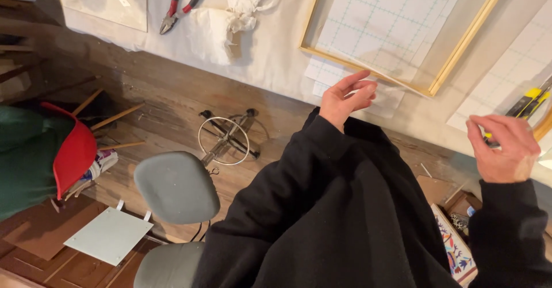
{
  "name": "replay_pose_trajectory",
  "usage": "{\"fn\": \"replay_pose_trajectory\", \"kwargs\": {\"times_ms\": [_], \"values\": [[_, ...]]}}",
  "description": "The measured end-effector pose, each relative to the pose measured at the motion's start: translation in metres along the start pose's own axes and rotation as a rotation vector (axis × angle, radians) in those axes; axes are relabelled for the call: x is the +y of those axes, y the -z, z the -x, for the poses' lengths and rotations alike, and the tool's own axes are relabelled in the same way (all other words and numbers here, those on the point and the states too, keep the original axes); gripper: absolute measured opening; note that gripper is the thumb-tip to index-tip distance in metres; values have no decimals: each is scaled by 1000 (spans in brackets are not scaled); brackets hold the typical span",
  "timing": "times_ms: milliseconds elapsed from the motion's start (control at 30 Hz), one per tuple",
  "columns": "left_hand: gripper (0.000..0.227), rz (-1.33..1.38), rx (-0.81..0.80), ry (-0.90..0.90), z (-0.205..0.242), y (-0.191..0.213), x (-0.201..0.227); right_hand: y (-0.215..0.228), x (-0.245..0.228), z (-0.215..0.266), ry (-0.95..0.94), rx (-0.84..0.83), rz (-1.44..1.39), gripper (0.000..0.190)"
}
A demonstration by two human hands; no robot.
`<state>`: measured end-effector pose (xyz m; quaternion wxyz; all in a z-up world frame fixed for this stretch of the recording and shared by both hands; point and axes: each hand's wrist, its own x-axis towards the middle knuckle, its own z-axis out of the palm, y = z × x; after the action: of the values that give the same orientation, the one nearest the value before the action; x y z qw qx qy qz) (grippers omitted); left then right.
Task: The person holds a long white plastic strip, measures it against a picture frame on the table, and cuts small pieces off the strip with a utility knife, trimming the ends and cutting short segments while standing at the worktable.
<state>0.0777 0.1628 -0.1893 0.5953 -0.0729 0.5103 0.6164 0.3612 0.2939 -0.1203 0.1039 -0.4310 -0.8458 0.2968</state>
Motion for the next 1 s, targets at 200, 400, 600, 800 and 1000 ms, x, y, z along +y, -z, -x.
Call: {"fn": "replay_pose_trajectory", "kwargs": {"times_ms": [200, 400, 600, 800, 1000], "values": [[49, -483, 3, -245, 3, 27, -6, -16, 7, -37, 201, -20, 180, 8], [43, -1009, 183, -547, 0, 54, 18, -31, 8, -56, 238, -59, 212, 7], [48, -1369, 379, -816, -28, 105, 56, -48, 34, -44, 208, -113, 190, 10], [45, -1514, 211, -836, -38, 103, 88, -43, 1, -59, 217, -104, 195, 11], [37, -1613, 122, -883, -53, 106, 96, -55, 27, -48, 189, -127, 172, 11]]}}
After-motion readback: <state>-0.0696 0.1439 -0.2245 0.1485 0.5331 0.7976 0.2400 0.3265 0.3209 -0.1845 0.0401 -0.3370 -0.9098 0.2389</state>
